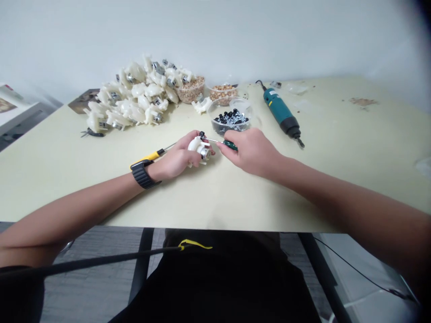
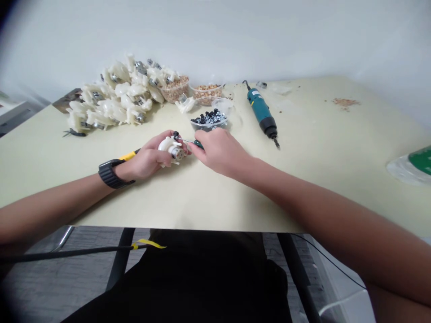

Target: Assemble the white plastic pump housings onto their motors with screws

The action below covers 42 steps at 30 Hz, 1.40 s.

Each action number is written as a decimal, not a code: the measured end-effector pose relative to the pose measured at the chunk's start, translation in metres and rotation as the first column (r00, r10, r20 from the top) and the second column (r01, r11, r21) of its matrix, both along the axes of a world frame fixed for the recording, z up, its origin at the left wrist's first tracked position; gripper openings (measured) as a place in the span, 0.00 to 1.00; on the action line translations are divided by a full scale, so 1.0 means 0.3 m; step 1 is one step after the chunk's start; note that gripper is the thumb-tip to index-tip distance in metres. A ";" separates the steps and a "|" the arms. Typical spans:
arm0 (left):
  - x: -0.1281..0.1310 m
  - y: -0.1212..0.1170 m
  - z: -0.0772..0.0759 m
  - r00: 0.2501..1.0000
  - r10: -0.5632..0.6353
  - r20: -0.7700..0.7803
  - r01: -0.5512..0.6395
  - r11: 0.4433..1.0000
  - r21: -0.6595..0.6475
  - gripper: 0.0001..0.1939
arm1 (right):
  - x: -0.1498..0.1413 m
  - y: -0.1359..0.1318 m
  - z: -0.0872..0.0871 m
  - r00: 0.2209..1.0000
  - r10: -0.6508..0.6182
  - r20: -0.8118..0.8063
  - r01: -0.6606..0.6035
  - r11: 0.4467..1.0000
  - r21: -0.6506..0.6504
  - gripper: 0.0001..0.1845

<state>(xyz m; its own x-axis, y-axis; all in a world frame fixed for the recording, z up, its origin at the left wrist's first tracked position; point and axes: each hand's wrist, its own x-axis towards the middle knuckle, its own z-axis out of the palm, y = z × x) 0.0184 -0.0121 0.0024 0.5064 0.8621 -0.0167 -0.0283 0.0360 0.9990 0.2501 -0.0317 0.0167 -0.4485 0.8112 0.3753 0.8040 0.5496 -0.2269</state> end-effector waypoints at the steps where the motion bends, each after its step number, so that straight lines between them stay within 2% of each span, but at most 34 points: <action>1: 0.000 -0.001 0.002 1.000 0.000 -0.018 0.000 1.000 0.011 0.24 | -0.002 0.001 0.006 0.996 0.002 -0.084 -0.007 0.998 -0.061 0.19; 3: 0.000 -0.002 0.003 0.999 -0.006 -0.047 0.008 0.999 0.042 0.24 | -0.005 0.000 0.023 0.978 -0.023 -0.210 -0.020 0.980 -0.200 0.23; 5: -0.002 0.001 -0.001 0.999 -0.014 -0.053 0.017 0.998 0.058 0.25 | -0.008 -0.002 0.042 0.962 -0.069 -0.265 -0.024 0.944 -0.330 0.26; 7: -0.004 0.006 -0.008 0.999 -0.018 -0.034 0.019 0.999 0.047 0.25 | -0.009 -0.006 0.055 0.958 -0.096 -0.269 -0.017 0.921 -0.389 0.27; 9: -0.005 0.012 -0.017 1.000 -0.018 0.003 0.018 0.999 0.031 0.25 | -0.005 -0.010 0.057 0.959 -0.101 -0.264 -0.008 0.924 -0.382 0.26; 13: -0.006 0.027 -0.031 0.998 -0.032 0.055 0.030 0.999 0.031 0.26 | 0.014 -0.014 0.034 0.965 -0.037 -0.258 -0.041 0.956 -0.289 0.14; 15: -0.006 0.032 -0.032 0.997 -0.040 0.060 0.038 0.999 0.037 0.26 | 0.024 -0.015 0.020 0.983 0.017 -0.185 -0.053 0.980 -0.189 0.12; 18: -0.007 0.033 -0.028 0.996 -0.053 0.071 0.050 0.998 0.033 0.26 | 0.031 -0.021 0.010 0.999 0.011 0.048 -0.011 1.000 0.004 0.14; 20: -0.008 0.030 -0.024 0.995 -0.064 0.078 0.062 0.998 0.028 0.26 | 0.024 -0.028 0.011 0.979 -0.024 0.204 0.001 0.994 0.111 0.18; 22: -0.009 0.025 -0.019 0.995 -0.075 0.071 0.072 0.997 0.035 0.26 | 0.009 -0.035 0.014 0.955 -0.044 0.292 -0.004 0.987 0.163 0.22; 24: -0.010 0.019 -0.014 0.997 -0.073 0.040 0.071 0.996 0.054 0.25 | -0.011 -0.037 0.017 0.950 -0.073 0.303 0.023 0.986 0.165 0.22; 28: -0.008 0.009 -0.004 0.997 -0.046 -0.063 0.052 0.995 0.089 0.25 | -0.036 -0.031 0.022 0.986 -0.125 0.115 0.119 0.991 0.053 0.16; 30: -0.006 0.005 0.000 0.994 -0.046 -0.095 0.056 0.993 0.105 0.25 | -0.037 -0.026 0.029 0.993 -0.114 -0.041 0.112 0.992 -0.050 0.17; 32: -0.003 0.000 0.003 0.994 -0.042 -0.104 0.054 0.991 0.119 0.24 | -0.031 -0.022 0.038 0.974 -0.121 -0.194 0.078 0.974 -0.214 0.22; 33: -0.003 -0.003 0.004 0.994 -0.038 -0.103 0.051 0.991 0.122 0.24 | -0.028 -0.019 0.042 0.954 -0.140 -0.265 0.050 0.946 -0.320 0.23; 35: -0.003 -0.006 0.005 0.995 -0.031 -0.098 0.043 0.992 0.118 0.24 | -0.022 -0.014 0.049 0.904 -0.210 -0.374 -0.017 0.854 -0.520 0.24; 37: -0.004 -0.006 0.004 0.995 -0.030 -0.093 0.040 0.993 0.110 0.24 | -0.018 -0.007 0.052 0.875 -0.261 -0.408 -0.063 0.774 -0.630 0.23; 38: -0.005 -0.004 0.002 0.996 -0.032 -0.087 0.041 0.993 0.107 0.24 | -0.016 -0.003 0.051 0.876 -0.261 -0.405 -0.064 0.770 -0.635 0.22; 39: -0.007 -0.001 0.000 0.996 -0.035 -0.078 0.043 0.994 0.104 0.24 | -0.013 0.002 0.050 0.885 -0.239 -0.399 -0.058 0.794 -0.605 0.21; 42: -0.008 0.009 -0.007 0.999 -0.045 -0.031 0.047 0.995 0.092 0.25 | -0.005 0.011 0.038 0.916 -0.089 -0.392 -0.071 0.925 -0.374 0.16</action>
<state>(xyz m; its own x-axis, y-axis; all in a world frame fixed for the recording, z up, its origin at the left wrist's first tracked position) 0.0159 -0.0094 0.0002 0.5461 0.8364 0.0469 -0.0001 -0.0560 0.9984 0.2486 -0.0284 0.0280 -0.3196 0.9287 0.1878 0.6079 0.3530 -0.7113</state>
